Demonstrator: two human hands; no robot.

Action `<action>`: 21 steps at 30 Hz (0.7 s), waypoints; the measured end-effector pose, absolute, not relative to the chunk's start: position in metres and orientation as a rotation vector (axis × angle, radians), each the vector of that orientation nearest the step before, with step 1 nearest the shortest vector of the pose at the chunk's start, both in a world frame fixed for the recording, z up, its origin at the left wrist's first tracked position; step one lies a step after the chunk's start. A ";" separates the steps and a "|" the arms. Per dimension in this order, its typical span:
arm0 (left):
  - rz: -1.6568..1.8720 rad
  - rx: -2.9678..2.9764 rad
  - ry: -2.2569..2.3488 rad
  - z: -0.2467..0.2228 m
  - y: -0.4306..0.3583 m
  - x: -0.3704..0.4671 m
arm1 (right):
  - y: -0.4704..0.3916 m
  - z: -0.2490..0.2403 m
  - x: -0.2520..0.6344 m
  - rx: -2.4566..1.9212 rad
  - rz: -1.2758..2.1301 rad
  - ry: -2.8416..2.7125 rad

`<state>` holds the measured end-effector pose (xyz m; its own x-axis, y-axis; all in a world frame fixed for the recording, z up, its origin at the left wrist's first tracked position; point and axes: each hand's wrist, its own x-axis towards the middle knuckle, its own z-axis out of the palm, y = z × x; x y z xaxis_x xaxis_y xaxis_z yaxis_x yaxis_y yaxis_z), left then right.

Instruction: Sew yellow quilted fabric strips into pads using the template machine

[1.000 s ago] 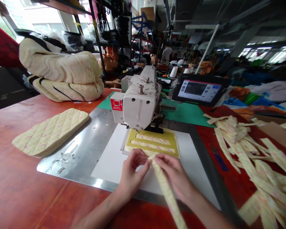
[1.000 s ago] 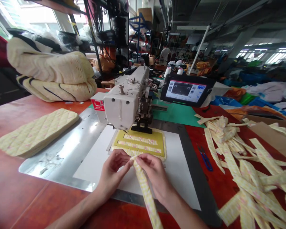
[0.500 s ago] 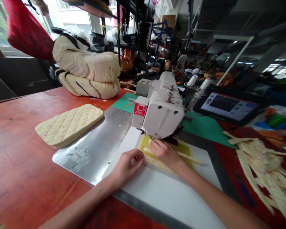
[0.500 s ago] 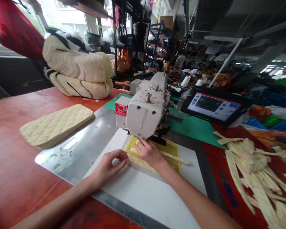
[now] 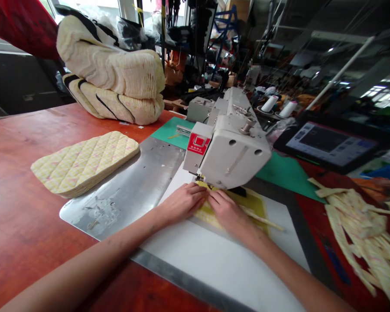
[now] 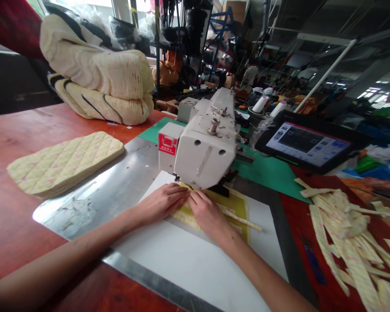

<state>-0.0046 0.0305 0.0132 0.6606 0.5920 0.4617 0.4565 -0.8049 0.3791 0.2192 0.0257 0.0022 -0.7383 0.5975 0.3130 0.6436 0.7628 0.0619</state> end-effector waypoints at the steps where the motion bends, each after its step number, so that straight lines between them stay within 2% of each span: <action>1: 0.830 2.695 0.825 0.012 0.032 -0.002 | 0.023 0.000 0.220 -0.990 -0.176 -2.642; 11: 0.853 2.756 0.967 0.000 0.026 0.008 | 0.009 -0.015 0.240 -1.114 0.139 -2.358; 21: 0.852 2.782 0.993 0.001 0.022 0.012 | 0.002 -0.019 0.251 -1.174 0.038 -2.292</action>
